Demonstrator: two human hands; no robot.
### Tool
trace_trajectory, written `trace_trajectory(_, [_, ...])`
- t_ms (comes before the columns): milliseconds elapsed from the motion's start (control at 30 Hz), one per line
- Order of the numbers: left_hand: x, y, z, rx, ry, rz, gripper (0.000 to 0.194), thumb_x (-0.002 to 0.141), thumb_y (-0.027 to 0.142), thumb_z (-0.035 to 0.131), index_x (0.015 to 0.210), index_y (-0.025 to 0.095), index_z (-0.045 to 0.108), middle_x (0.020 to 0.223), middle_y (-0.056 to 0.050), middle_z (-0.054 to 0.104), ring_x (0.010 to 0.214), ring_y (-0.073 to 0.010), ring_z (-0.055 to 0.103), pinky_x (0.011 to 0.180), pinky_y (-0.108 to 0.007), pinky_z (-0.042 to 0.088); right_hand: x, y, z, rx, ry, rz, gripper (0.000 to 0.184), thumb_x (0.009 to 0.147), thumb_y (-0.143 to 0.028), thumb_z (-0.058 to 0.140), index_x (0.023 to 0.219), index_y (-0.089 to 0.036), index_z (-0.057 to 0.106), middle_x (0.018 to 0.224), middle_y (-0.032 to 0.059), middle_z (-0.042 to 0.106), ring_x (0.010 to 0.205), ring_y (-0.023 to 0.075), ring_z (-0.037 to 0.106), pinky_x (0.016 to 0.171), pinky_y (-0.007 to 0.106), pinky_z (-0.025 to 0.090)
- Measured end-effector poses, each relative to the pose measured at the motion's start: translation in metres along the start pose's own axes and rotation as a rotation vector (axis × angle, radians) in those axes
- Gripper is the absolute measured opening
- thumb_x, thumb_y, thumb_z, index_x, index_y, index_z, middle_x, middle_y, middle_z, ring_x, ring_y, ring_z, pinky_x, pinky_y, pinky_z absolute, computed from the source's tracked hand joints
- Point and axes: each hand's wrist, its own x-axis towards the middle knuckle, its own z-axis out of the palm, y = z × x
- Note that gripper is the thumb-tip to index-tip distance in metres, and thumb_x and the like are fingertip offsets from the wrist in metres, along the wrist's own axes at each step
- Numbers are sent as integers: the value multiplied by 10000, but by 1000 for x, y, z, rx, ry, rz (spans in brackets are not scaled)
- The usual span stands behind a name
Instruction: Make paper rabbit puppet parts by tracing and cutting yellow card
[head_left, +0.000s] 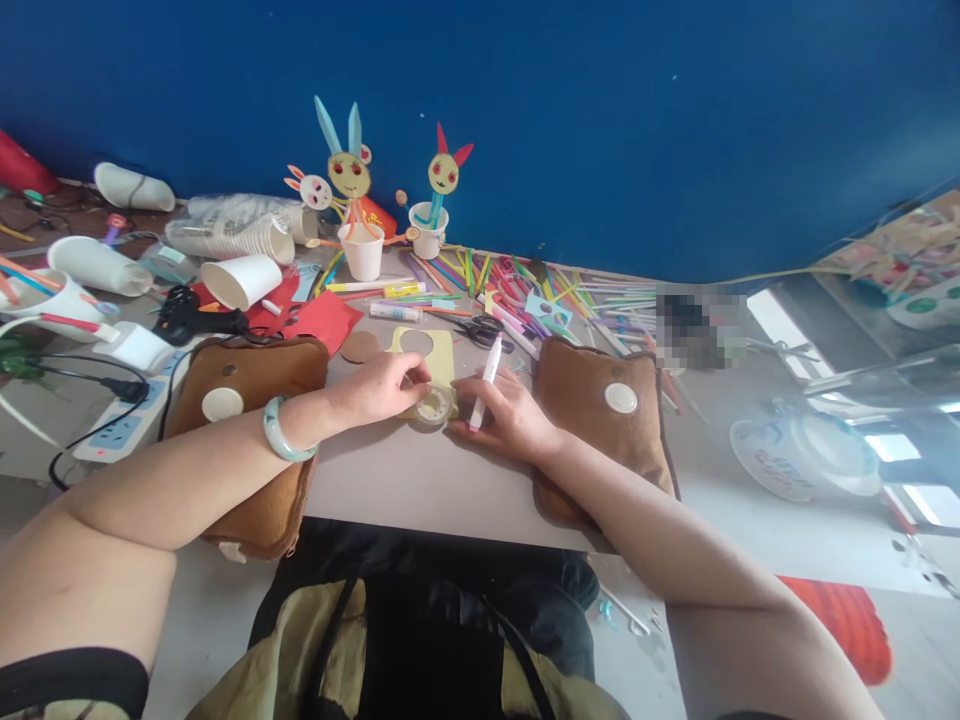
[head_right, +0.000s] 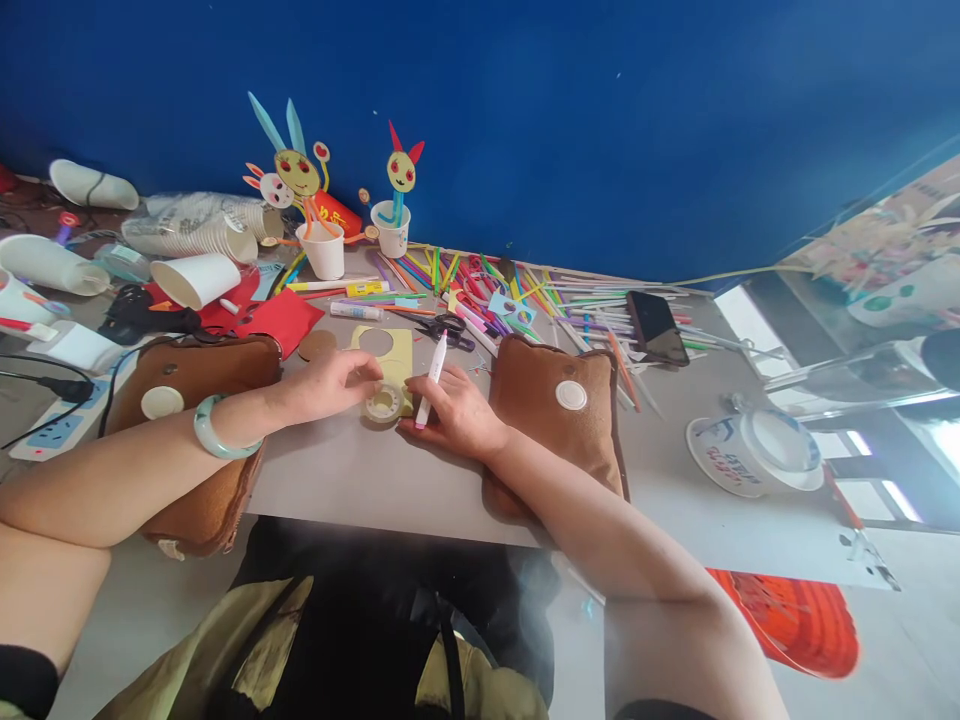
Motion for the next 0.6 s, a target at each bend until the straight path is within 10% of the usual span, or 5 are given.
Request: trace_trajectory(600, [-7,5,-3,208,44,79,244,927,197,490,1055,197,699,972,-56,773,851,-209,708,762,-310,499,1,-8,6,181,-48,219,384,784,-361,758,1054,-239,515,883,30,666,757,194,615,709,314,489])
